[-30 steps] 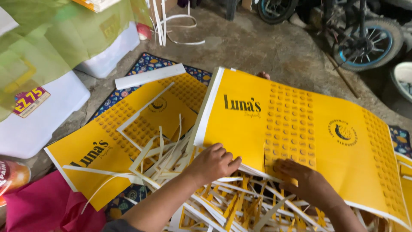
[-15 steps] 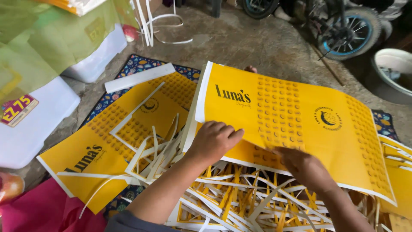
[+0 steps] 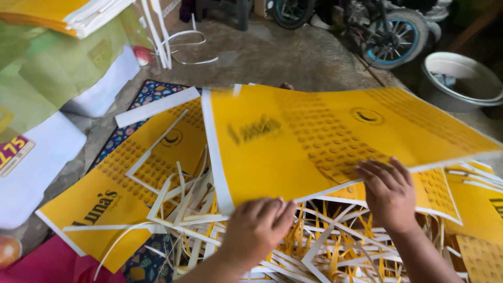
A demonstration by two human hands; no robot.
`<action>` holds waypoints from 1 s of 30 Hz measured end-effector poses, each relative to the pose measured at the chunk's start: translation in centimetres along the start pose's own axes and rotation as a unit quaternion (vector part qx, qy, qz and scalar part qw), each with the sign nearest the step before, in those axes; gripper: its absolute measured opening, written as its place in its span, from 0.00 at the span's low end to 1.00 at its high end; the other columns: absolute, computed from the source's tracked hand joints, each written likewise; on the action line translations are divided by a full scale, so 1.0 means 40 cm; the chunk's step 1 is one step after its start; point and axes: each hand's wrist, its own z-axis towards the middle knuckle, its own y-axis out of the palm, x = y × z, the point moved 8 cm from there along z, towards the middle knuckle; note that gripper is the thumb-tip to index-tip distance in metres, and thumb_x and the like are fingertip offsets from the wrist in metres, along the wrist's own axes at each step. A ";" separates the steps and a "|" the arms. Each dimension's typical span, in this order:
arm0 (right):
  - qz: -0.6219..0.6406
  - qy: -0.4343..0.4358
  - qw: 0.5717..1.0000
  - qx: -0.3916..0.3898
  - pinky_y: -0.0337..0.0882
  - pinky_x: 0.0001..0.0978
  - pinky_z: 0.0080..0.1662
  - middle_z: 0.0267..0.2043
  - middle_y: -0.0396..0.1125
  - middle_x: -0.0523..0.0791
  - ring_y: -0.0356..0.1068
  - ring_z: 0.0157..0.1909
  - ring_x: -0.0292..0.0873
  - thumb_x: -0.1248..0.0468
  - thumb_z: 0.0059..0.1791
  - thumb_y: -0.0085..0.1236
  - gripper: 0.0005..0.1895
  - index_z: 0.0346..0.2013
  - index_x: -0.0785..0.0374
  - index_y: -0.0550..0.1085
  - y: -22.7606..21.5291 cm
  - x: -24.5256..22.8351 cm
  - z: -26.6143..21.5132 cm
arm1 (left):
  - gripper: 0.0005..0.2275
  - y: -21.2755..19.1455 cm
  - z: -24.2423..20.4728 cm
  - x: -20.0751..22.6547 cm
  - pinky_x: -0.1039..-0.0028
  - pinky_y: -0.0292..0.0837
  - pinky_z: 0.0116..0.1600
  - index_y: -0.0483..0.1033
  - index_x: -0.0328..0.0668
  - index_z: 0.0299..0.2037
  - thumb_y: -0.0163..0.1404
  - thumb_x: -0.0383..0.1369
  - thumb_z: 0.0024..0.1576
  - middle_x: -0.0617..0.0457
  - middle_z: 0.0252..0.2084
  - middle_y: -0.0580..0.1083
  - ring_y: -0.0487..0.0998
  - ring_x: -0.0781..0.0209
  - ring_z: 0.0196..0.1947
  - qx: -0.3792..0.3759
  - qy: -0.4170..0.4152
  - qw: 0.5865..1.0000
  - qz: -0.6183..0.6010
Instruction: Peeling off the white waste borders from printed yellow paper sheets
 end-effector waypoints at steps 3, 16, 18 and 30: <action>-0.001 0.040 0.998 -0.041 0.58 0.48 0.73 0.56 0.75 0.40 0.71 0.64 0.45 0.68 0.53 0.57 0.12 0.50 0.53 0.79 0.082 0.056 -0.110 | 0.20 0.126 -0.032 0.061 0.62 0.79 0.40 0.76 0.39 0.60 0.58 0.25 0.56 0.43 0.46 0.80 0.80 0.51 0.37 -0.156 -0.029 0.979 -0.129; -0.013 0.233 0.962 -0.145 0.49 0.74 0.72 0.72 0.67 0.49 0.59 0.80 0.61 0.68 0.57 0.47 0.18 0.54 0.47 0.80 0.225 0.275 -0.360 | 0.25 0.441 -0.153 -0.159 0.39 0.45 0.72 0.72 0.47 0.63 0.58 0.41 0.55 0.34 0.73 0.58 0.53 0.31 0.73 -0.220 -0.192 0.952 -0.092; 0.010 0.154 0.982 -0.111 0.61 0.62 0.58 0.68 0.71 0.53 0.66 0.73 0.67 0.70 0.50 0.54 0.22 0.56 0.48 0.80 0.266 0.238 -0.294 | 0.27 0.484 -0.170 -0.136 0.42 0.47 0.73 0.72 0.43 0.62 0.60 0.43 0.54 0.25 0.70 0.58 0.57 0.25 0.70 -0.265 -0.203 0.939 -0.083; 0.115 0.174 0.931 -0.300 0.42 0.63 0.74 0.76 0.57 0.39 0.49 0.80 0.49 0.36 0.53 0.44 0.28 0.68 0.28 0.67 0.553 0.004 -0.058 | 0.18 0.400 -0.242 -0.454 0.47 0.60 0.66 0.78 0.40 0.58 0.54 0.38 0.59 0.35 0.57 0.72 0.70 0.35 0.62 -0.166 -0.431 0.886 0.035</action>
